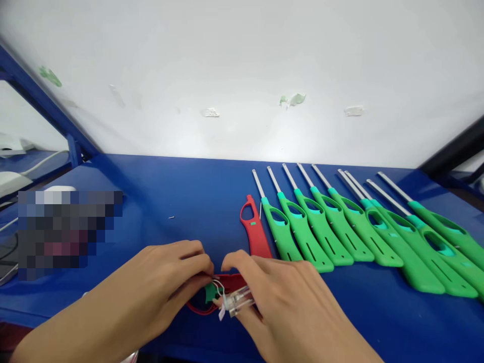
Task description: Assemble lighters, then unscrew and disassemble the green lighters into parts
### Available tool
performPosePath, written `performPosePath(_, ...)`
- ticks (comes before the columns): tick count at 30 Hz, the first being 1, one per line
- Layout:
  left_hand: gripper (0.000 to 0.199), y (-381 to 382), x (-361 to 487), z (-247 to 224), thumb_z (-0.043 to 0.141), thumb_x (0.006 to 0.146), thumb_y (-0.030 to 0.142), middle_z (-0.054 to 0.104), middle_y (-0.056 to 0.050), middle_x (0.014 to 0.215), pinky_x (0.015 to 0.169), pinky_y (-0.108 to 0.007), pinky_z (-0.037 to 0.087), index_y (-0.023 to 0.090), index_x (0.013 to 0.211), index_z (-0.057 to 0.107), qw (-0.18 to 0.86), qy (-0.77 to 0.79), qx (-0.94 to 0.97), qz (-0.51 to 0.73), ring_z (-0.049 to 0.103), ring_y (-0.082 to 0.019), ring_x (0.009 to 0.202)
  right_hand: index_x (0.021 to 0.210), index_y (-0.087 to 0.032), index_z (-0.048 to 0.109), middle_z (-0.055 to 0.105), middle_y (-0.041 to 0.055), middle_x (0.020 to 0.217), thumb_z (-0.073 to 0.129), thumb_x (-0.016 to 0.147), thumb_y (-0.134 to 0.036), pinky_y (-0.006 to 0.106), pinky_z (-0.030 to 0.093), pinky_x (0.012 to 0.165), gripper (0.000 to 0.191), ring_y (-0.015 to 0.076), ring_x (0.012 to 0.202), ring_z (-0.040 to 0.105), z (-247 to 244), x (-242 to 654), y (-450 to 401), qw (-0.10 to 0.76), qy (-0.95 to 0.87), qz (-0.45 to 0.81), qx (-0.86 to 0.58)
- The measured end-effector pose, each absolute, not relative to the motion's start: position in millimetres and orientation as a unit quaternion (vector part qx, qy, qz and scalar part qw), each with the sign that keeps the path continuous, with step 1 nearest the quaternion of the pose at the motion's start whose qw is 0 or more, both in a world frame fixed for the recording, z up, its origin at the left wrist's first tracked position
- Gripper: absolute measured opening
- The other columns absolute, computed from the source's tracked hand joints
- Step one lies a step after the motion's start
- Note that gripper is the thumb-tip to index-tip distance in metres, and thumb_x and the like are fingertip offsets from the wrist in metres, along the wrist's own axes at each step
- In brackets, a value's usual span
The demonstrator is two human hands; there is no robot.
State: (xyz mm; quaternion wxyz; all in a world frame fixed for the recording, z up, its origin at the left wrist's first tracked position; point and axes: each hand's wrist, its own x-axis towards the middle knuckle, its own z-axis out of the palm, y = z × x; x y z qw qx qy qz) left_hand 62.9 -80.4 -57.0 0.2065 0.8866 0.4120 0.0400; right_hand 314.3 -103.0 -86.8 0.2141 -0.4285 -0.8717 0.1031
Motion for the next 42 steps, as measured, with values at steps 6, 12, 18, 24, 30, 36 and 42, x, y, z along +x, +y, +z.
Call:
performPosePath(6, 0.025, -81, 62, -57, 0.049, 0.111, 0.012, 0.066, 0.001, 0.094, 0.072, -0.035, 0.038, 0.024, 0.094, 0.064, 0.222, 0.424, 0.875, 0.071, 0.059, -0.018, 0.079, 0.102, -0.027, 0.065, 0.075, -0.0035, 0.084, 0.053, 0.096, -0.005, 0.027, 0.043, 0.062, 0.026, 0.0158, 0.07, 0.073, -89, 307, -103, 0.135, -0.883, 0.154, -0.424)
performPosePath(12, 0.026, -84, 60, -51, 0.044, 0.113, 0.019, 0.064, 0.004, 0.091, 0.071, -0.036, 0.036, 0.026, 0.093, 0.059, 0.23, 0.446, 0.859, 0.105, 0.057, -0.017, 0.076, 0.109, -0.029, 0.07, 0.075, -0.0032, 0.086, 0.053, 0.096, -0.004, 0.026, 0.049, 0.066, 0.032, 0.0152, 0.071, 0.072, -89, 307, -100, 0.159, -0.87, 0.197, -0.424)
performPosePath(18, 0.019, -82, 57, -38, 0.046, 0.109, 0.021, 0.063, 0.007, 0.084, 0.068, -0.033, 0.038, 0.026, 0.091, 0.05, 0.214, 0.464, 0.846, 0.154, 0.058, -0.014, 0.073, 0.111, -0.03, 0.071, 0.076, -0.0033, 0.088, 0.051, 0.096, -0.002, 0.025, 0.049, 0.067, 0.037, 0.0144, 0.072, 0.073, -90, 306, -102, 0.163, -0.863, 0.209, -0.431)
performPosePath(24, 0.016, -78, 56, -45, 0.049, 0.108, 0.018, 0.067, 0.01, 0.085, 0.067, -0.033, 0.035, 0.028, 0.096, 0.054, 0.227, 0.445, 0.853, 0.15, 0.058, -0.013, 0.072, 0.107, -0.029, 0.07, 0.076, -0.0039, 0.088, 0.057, 0.099, -0.009, 0.025, 0.048, 0.063, 0.026, 0.0145, 0.072, 0.074, -88, 309, -102, 0.154, -0.876, 0.172, -0.424)
performPosePath(30, 0.021, -75, 56, -49, 0.05, 0.111, 0.019, 0.072, 0.009, 0.097, 0.074, -0.032, 0.037, 0.034, 0.11, 0.065, 0.25, 0.421, 0.865, 0.107, 0.064, -0.014, 0.083, 0.128, -0.036, 0.062, 0.081, -0.0044, 0.096, 0.07, 0.104, -0.039, 0.027, 0.057, 0.062, 0.026, 0.0181, 0.076, 0.079, -84, 316, -109, 0.226, -0.83, 0.148, -0.488)
performPosePath(36, 0.019, -76, 59, -50, 0.05, 0.113, 0.022, 0.07, 0.009, 0.094, 0.07, -0.034, 0.033, 0.033, 0.108, 0.065, 0.244, 0.424, 0.866, 0.101, 0.061, -0.014, 0.078, 0.125, -0.03, 0.062, 0.079, 0.0034, 0.108, 0.047, 0.115, -0.028, 0.027, 0.058, 0.064, 0.018, 0.018, 0.079, 0.078, -78, 324, -103, 0.196, -0.858, 0.16, -0.448)
performPosePath(42, 0.018, -76, 61, -52, 0.052, 0.114, 0.028, 0.067, 0.007, 0.089, 0.066, -0.035, 0.031, 0.03, 0.101, 0.064, 0.225, 0.413, 0.877, 0.098, 0.057, -0.015, 0.072, 0.119, -0.031, 0.06, 0.074, 0.0, 0.109, 0.046, 0.116, -0.032, 0.029, 0.059, 0.072, 0.014, 0.0159, 0.081, 0.075, -78, 322, -99, 0.173, -0.859, 0.175, -0.449)
